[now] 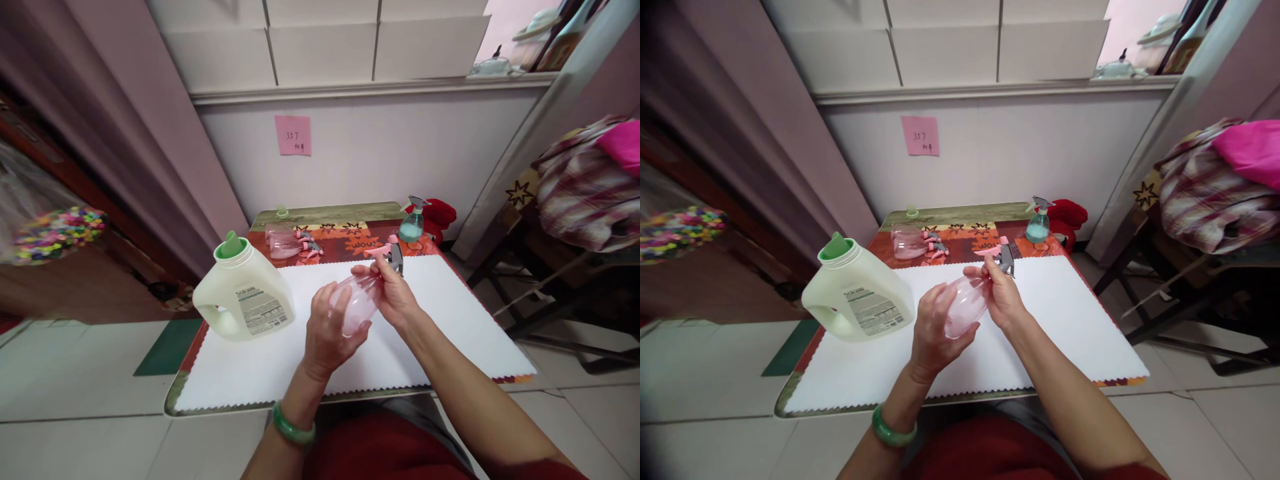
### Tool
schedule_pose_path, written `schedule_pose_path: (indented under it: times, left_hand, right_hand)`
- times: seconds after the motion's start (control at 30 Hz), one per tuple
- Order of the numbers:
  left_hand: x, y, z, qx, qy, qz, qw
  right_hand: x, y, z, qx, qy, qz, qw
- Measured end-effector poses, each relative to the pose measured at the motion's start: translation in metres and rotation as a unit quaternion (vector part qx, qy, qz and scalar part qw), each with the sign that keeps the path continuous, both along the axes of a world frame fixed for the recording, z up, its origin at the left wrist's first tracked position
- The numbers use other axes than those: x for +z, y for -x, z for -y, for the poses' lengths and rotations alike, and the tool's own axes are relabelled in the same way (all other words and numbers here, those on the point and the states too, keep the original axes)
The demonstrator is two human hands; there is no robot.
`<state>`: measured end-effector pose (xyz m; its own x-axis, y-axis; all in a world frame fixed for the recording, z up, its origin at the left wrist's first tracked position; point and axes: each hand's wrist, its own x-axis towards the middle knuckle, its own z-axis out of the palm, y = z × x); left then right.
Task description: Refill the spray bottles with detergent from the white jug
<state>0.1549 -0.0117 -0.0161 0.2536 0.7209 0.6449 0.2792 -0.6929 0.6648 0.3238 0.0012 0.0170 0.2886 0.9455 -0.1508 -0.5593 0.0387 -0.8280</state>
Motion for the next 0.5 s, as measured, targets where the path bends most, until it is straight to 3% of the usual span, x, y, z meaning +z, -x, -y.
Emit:
schedule_pose_path:
  times: [0.07,0.1,0.13,0.2,0.27,0.3,0.33,0.4,0.43,0.5]
  left_hand:
    - [0.005,-0.004,0.002,-0.037,0.173,0.110,0.978]
    - [0.007,-0.005,0.002,-0.081,0.289,0.161,0.940]
    - [0.007,-0.007,0.002,-0.142,0.412,0.199,0.878]
    - [0.001,-0.008,0.003,-0.273,0.604,0.240,0.709]
    - [-0.010,-0.010,0.005,-0.367,0.690,0.255,0.569]
    - [-0.016,-0.011,0.007,-0.395,0.706,0.265,0.525]
    - [-0.023,-0.012,0.010,-0.411,0.712,0.281,0.496]
    - [-0.034,-0.013,0.016,-0.421,0.716,0.309,0.463]
    - [-0.038,-0.012,0.018,-0.414,0.715,0.323,0.462]
    - [-0.040,-0.007,0.021,-0.378,0.701,0.354,0.490]
  right_hand:
    - [0.005,-0.005,0.004,0.027,-0.022,0.039,0.999]
    - [0.007,-0.008,0.005,0.043,-0.032,0.051,0.997]
    - [0.008,-0.010,0.006,0.062,-0.040,0.059,0.996]
    - [0.010,-0.013,0.006,0.108,-0.054,0.070,0.990]
    - [0.011,-0.014,0.004,0.135,-0.078,0.071,0.985]
    - [0.012,-0.015,0.003,0.132,-0.096,0.065,0.984]
    - [0.014,-0.017,0.001,0.119,-0.116,0.056,0.985]
    - [0.019,-0.029,-0.004,0.079,-0.147,0.042,0.985]
    - [0.022,-0.039,-0.007,0.062,-0.155,0.040,0.985]
    - [0.026,-0.067,-0.016,0.040,-0.152,0.047,0.986]
